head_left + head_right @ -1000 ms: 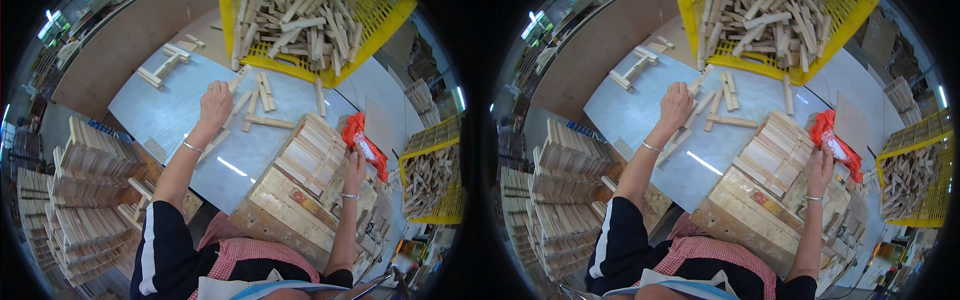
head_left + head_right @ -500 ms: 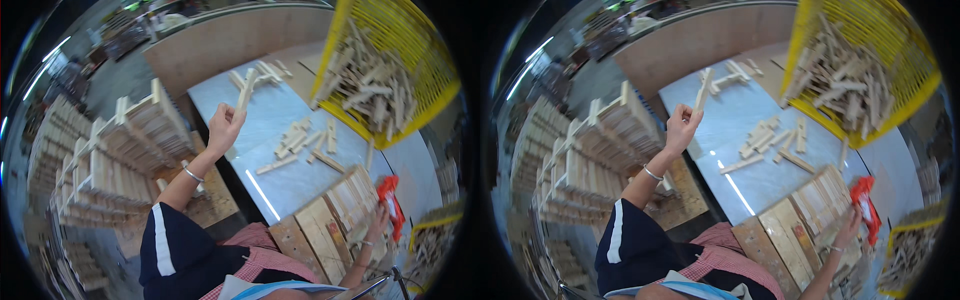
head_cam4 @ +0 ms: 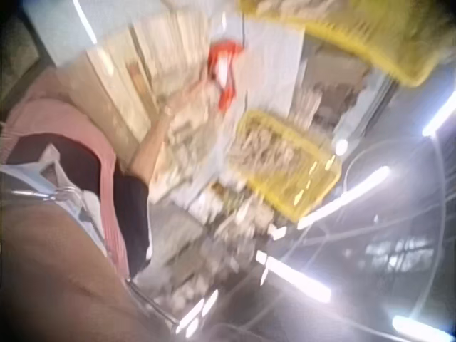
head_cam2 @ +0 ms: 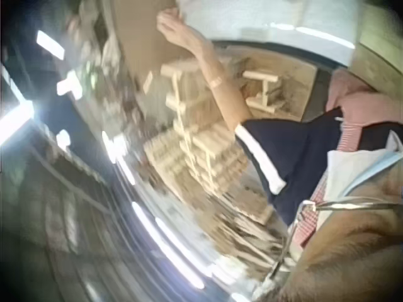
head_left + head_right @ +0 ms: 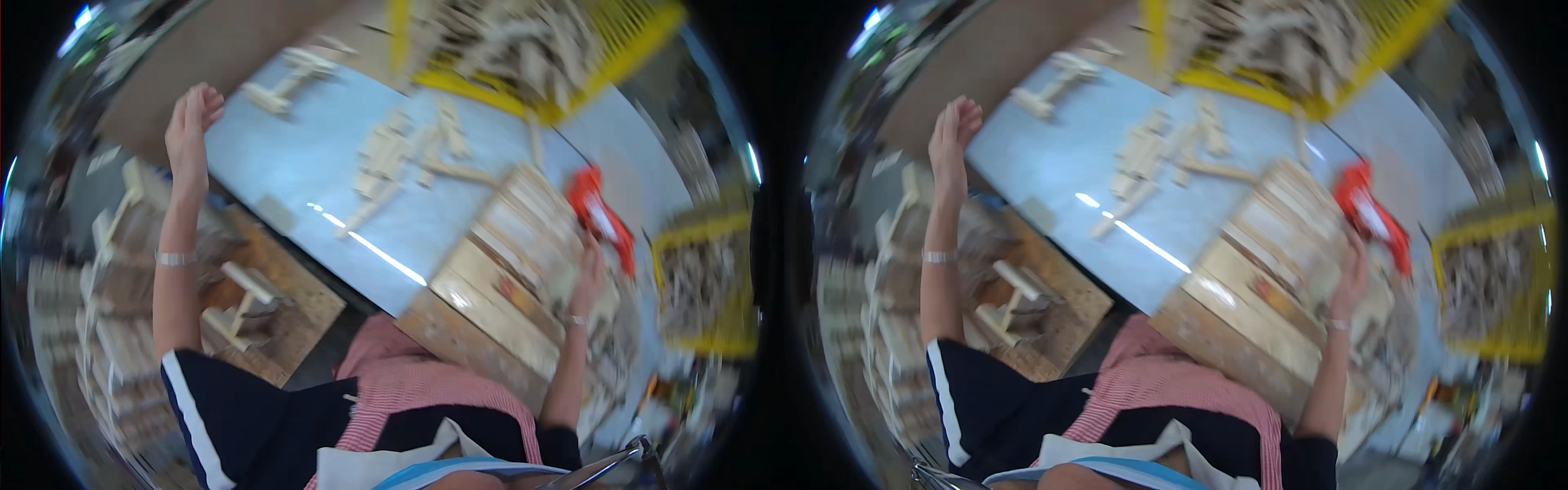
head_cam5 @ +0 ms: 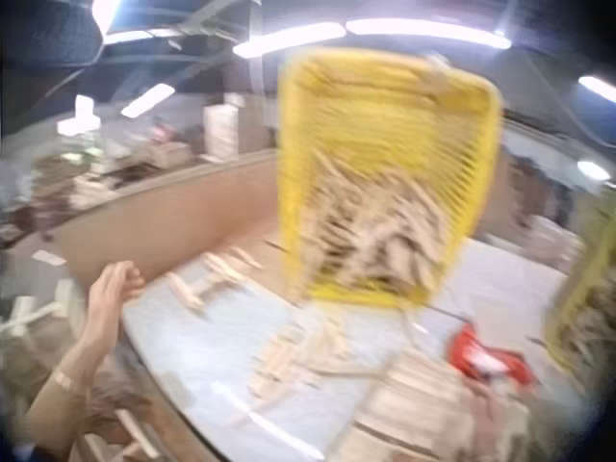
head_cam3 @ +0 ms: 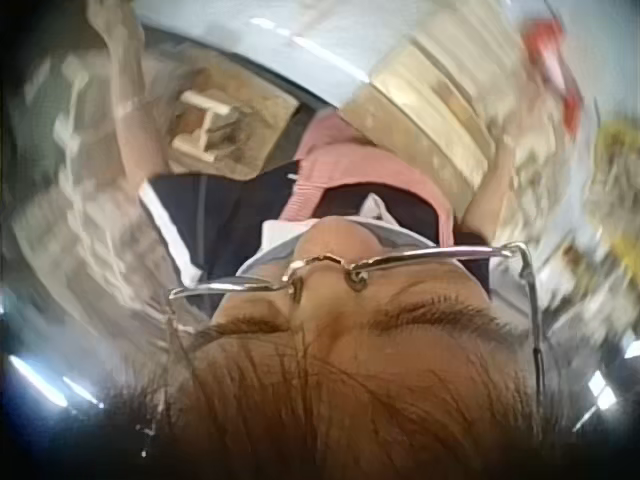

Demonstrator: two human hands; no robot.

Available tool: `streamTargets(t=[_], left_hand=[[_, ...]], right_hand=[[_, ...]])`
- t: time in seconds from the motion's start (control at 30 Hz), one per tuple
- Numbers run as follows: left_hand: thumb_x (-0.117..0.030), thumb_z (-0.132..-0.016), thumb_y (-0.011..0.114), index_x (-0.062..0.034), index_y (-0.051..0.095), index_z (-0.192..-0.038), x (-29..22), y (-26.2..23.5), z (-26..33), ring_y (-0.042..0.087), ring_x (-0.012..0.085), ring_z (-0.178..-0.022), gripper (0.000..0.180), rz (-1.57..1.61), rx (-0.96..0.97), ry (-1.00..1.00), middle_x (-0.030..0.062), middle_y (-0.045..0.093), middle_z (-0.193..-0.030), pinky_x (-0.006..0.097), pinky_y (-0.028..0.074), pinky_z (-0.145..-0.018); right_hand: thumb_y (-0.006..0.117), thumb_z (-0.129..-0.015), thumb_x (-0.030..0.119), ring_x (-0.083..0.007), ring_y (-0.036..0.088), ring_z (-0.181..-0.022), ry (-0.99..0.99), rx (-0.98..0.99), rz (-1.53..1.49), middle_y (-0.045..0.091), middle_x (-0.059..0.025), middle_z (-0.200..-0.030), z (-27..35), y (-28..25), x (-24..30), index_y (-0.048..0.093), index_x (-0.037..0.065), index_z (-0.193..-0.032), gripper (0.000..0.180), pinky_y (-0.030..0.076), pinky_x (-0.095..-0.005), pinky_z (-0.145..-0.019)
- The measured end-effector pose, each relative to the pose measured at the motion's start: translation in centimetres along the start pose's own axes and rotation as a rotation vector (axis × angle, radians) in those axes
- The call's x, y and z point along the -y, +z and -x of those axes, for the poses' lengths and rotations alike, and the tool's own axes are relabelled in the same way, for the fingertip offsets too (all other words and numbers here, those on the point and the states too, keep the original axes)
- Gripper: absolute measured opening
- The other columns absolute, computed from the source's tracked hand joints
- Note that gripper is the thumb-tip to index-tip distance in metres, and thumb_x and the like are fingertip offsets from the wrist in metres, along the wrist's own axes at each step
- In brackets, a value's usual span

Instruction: Assembling small wooden H-shaped frames using glue and a hammer on a workbench.

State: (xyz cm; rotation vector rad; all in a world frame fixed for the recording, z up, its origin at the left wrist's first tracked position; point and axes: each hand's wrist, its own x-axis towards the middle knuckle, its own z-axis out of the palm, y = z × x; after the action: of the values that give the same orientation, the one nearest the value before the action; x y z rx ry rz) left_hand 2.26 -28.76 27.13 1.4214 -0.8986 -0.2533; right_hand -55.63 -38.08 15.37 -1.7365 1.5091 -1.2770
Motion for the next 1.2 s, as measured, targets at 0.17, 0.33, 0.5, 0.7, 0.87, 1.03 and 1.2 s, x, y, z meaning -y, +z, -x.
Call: streamTargets(t=[0.17,0.33,0.5,0.7,0.87,1.03,1.2], left_hand=[[-0.039,-0.085,0.065,0.0052,0.023,-0.144,3.5,14.4,13.3,0.026,0.0306,-0.139,0.084,-0.092,0.801,0.136,0.0228,0.027,-0.149,0.039,0.021,-0.114],[-0.054,-0.064,0.078,0.0053,0.011,-0.146,5.2,23.5,18.3,0.017,0.0373,-0.141,0.121,-0.323,1.109,0.446,0.0238,0.017,-0.152,0.046,0.017,-0.114],[-0.059,-0.063,0.076,0.0048,0.012,-0.146,5.6,27.4,19.3,0.016,0.0367,-0.142,0.123,-0.303,1.179,0.373,0.0236,0.017,-0.152,0.05,0.015,-0.114],[-0.057,-0.068,0.074,0.0041,0.013,-0.146,5.4,28.3,20.6,0.015,0.0377,-0.142,0.117,-0.205,1.142,0.26,0.0257,0.018,-0.151,0.048,0.016,-0.114],[-0.054,-0.074,0.07,0.0034,0.012,-0.147,4.7,28.2,19.9,0.014,0.0354,-0.143,0.109,-0.2,1.199,0.196,0.0249,0.018,-0.152,0.043,0.016,-0.115],[-0.054,-0.088,0.053,0.0031,0.008,-0.147,4.8,29.4,16.7,0.009,0.0297,-0.144,0.094,0.085,1.127,-0.03,0.0205,0.012,-0.154,0.037,0.012,-0.116],[-0.058,-0.096,0.031,0.0037,0.007,-0.147,4.6,34.0,15.3,0.006,0.0291,-0.144,0.084,0.135,1.085,-0.18,0.0195,0.008,-0.155,0.035,0.008,-0.116]], right_hand=[[0.038,-0.101,0.027,-0.0218,0.044,-0.126,0.097,-0.054,-0.044,0.05,-0.0129,-0.132,2.9,0.9,-1.4,0.047,-0.002,-0.131,0.042,0.029,-0.0339,-0.108],[0.03,-0.101,0.042,-0.025,0.028,-0.138,0.174,-0.136,-0.363,0.033,-0.016,-0.146,4.8,2.5,-0.9,0.031,-0.005,-0.14,0.061,0.02,-0.0393,-0.115],[0.027,-0.102,0.04,-0.0249,0.023,-0.14,0.208,-0.139,-0.484,0.028,-0.016,-0.149,4.5,3.7,-0.4,0.026,-0.005,-0.142,0.06,0.015,-0.0391,-0.116],[0.031,-0.102,0.031,-0.025,0.024,-0.139,0.136,-0.114,-0.459,0.028,-0.0171,-0.149,4.1,5.6,1.4,0.026,-0.005,-0.143,0.054,0.015,-0.0348,-0.115],[0.034,-0.102,0.026,-0.0256,0.026,-0.139,0.152,-0.085,-0.405,0.03,-0.0185,-0.148,3.8,5.4,1.1,0.028,-0.005,-0.142,0.051,0.018,-0.0334,-0.113],[0.035,-0.102,0.034,-0.0241,0.031,-0.135,0.179,-0.16,-0.484,0.036,-0.0179,-0.144,0.0,5.2,-0.8,0.032,-0.005,-0.14,0.055,0.021,-0.0325,-0.112],[0.036,-0.101,0.04,-0.0226,0.036,-0.131,0.202,-0.206,-0.493,0.042,-0.0172,-0.139,-3.0,5.8,-2.5,0.035,-0.005,-0.139,0.059,0.025,-0.0319,-0.11]])
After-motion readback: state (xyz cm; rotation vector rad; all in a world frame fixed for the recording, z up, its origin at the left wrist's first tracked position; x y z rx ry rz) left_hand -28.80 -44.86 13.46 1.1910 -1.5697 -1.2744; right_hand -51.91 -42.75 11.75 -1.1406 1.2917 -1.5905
